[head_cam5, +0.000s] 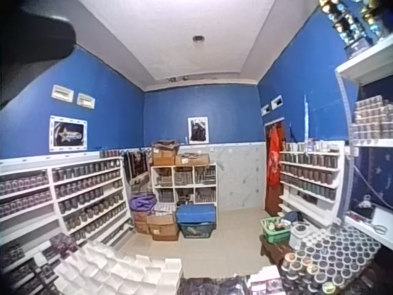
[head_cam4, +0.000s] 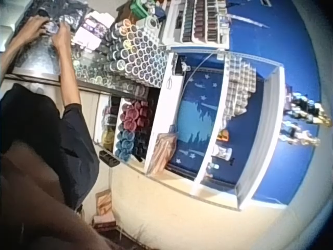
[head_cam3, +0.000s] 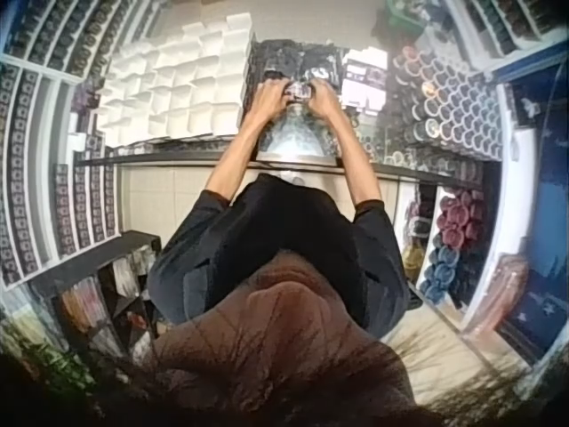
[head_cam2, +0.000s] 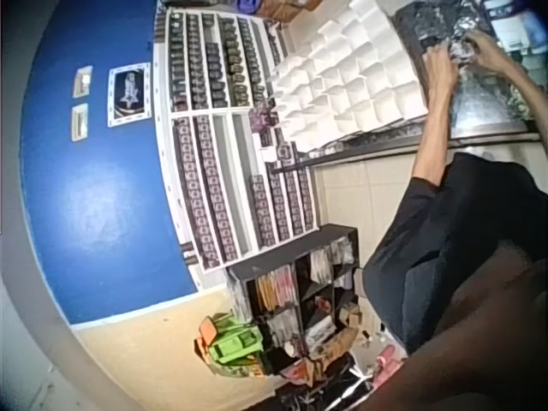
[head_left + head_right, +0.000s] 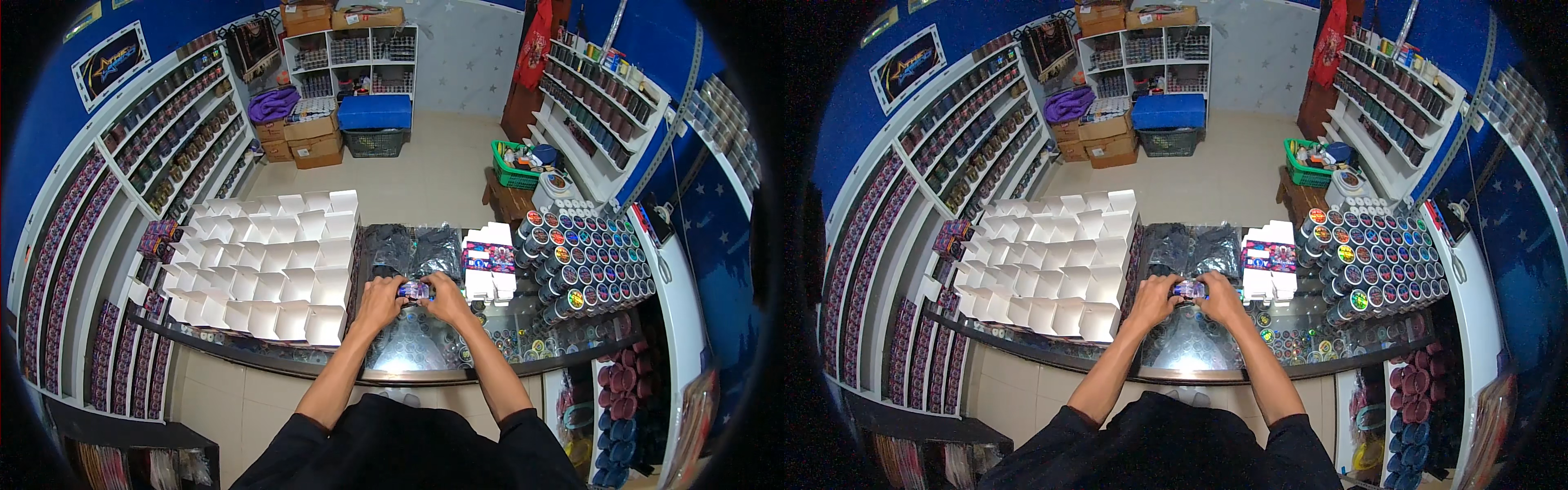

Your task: Assembling and folding small toy packaging boxes on a counter.

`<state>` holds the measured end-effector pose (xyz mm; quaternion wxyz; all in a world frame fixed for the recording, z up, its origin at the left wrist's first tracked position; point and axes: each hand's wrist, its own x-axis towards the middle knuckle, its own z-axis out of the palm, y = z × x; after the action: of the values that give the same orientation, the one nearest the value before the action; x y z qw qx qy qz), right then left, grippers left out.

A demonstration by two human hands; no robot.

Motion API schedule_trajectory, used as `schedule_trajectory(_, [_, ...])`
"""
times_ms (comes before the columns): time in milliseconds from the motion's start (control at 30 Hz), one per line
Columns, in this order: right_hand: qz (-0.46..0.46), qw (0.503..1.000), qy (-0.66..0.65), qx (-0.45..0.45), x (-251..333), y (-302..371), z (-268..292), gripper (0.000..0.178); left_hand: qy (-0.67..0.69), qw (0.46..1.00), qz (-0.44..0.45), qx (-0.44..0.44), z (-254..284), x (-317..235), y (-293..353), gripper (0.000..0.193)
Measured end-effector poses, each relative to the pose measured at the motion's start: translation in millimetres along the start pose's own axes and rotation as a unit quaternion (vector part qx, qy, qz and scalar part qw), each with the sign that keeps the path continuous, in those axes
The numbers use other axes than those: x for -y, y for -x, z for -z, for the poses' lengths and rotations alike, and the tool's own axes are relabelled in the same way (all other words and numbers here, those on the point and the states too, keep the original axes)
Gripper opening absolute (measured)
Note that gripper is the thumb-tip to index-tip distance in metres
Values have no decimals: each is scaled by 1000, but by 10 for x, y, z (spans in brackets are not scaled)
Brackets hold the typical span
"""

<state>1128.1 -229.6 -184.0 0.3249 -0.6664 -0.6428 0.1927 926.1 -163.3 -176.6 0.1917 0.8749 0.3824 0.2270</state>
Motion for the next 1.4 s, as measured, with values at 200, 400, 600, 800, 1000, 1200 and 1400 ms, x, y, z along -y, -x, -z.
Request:
schedule_trajectory(200, [10,1000,-13,-11,-26,37,29,50,33,999,9,4,48,-68,-4,52])
schedule_trajectory(400, [11,1000,-24,-8,85,113,180,54,77,997,-9,-12,145,-100,55,51])
schedule_trajectory(600, [49,995,-88,-24,308,352,480,55,110,990,-78,-34,586,-371,161,52])
schedule_trajectory(800, [92,988,-116,-37,694,523,754,47,120,989,-75,36,1055,-654,311,54])
schedule_trajectory(1000, [2,972,-235,29,665,504,719,23,95,989,-111,20,1105,-737,396,59])
schedule_trajectory(1200, [-95,894,-419,-129,657,599,279,15,197,973,62,-105,540,-620,705,55])
schedule_trajectory(1400, [-180,762,-584,-215,648,730,-43,19,329,920,144,-159,175,-849,719,24])
